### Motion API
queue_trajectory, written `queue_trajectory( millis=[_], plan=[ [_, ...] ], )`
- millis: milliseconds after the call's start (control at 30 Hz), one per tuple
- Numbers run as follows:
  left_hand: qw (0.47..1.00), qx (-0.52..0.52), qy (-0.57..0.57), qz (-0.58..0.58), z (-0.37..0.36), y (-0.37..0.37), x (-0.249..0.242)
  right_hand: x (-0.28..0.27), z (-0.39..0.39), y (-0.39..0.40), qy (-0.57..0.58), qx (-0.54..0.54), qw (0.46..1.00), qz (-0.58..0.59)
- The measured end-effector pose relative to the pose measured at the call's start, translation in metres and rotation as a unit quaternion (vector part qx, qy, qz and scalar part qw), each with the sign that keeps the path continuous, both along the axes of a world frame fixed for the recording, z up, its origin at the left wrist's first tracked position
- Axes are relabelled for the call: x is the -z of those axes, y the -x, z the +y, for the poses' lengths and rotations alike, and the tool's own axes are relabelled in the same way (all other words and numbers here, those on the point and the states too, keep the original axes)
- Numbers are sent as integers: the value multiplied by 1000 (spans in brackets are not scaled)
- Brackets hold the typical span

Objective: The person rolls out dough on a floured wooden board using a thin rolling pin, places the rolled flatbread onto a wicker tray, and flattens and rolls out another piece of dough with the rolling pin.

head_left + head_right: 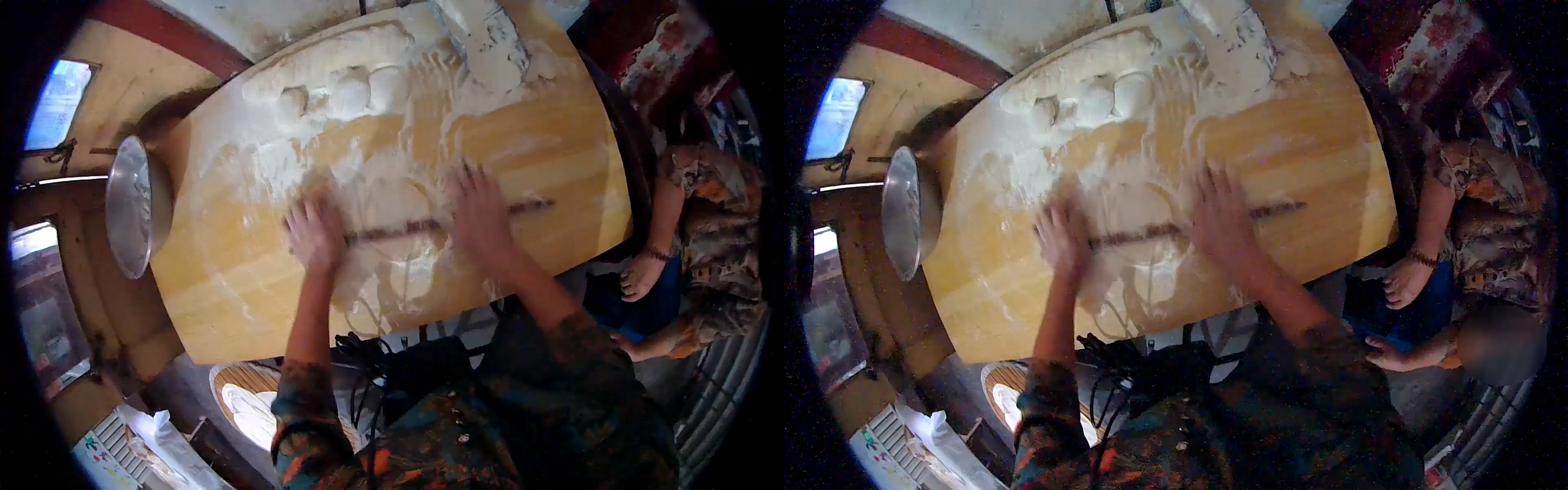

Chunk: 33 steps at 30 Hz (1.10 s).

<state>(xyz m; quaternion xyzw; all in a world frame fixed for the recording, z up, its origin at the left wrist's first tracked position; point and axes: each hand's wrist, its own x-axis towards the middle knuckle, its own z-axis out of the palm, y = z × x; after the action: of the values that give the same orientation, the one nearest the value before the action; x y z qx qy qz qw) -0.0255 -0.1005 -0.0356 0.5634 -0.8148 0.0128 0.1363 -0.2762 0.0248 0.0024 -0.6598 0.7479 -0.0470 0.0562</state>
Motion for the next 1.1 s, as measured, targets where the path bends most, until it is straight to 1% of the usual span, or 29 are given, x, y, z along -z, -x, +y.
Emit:
queue_trajectory(
  millis=[33,67,133,167,233,267,300,333,367,400,467,500,533,600,633,700,733,800,833,867,900,933,967,1033,1100],
  plan=[
    [999,7,9,40,-22,7,-8,9,-20,7,48,3,999,-17],
    [996,15,22,80,-39,13,-17,15,-36,11,51,27,998,-3],
    [997,8,33,63,-55,22,-10,17,-67,19,72,76,994,32],
    [998,5,38,56,-60,27,-6,14,-64,18,56,60,996,41],
    [997,39,57,16,-29,21,-11,2,-30,8,16,26,998,55],
    [996,58,64,-7,-7,14,-14,0,-6,0,-24,4,999,39],
    [997,63,48,-10,12,7,-18,-1,20,-6,-61,-19,998,22],
    [997,68,35,-12,29,1,-21,0,29,-7,-95,-43,995,8],
    [997,76,19,-12,36,-1,-22,4,14,-4,-67,-33,997,26],
    [999,50,0,14,25,5,-18,4,-7,1,-42,-25,998,42],
    [997,-2,-6,76,-28,29,-19,3,-38,15,21,-21,998,55],
    [992,6,-95,80,-36,42,-23,20,-52,21,45,-22,998,47],
    [982,62,-134,117,-34,53,-31,18,-60,25,65,-23,997,40],
    [942,163,-229,182,-12,59,-37,11,-46,30,-3,-117,993,-6],
    [937,130,-262,192,-2,52,-34,5,-32,29,-44,-164,985,-34],
    [919,59,-327,210,17,34,-22,-5,11,21,-49,-172,983,-39],
    [918,45,-334,210,34,24,-28,-5,30,15,-51,-177,982,-44],
    [914,16,-347,210,62,8,-51,6,60,-4,-43,-129,990,-23],
    [951,33,-261,160,59,2,-40,9,67,-10,-37,-99,994,-11],
    [978,50,-169,112,50,-9,-22,15,65,-11,-29,-73,997,-25],
    [993,63,-74,64,40,-15,-10,12,51,-12,-20,-50,998,-37],
    [997,57,-50,32,24,-15,-5,9,36,-13,-13,-30,998,-50],
    [998,50,-27,-1,7,-10,0,8,15,-7,1,-26,1000,-16],
    [996,-32,-68,54,-30,14,-24,12,-27,4,19,6,999,35],
    [999,10,-35,34,-28,14,-21,18,-53,11,26,55,996,70]
  ],
)
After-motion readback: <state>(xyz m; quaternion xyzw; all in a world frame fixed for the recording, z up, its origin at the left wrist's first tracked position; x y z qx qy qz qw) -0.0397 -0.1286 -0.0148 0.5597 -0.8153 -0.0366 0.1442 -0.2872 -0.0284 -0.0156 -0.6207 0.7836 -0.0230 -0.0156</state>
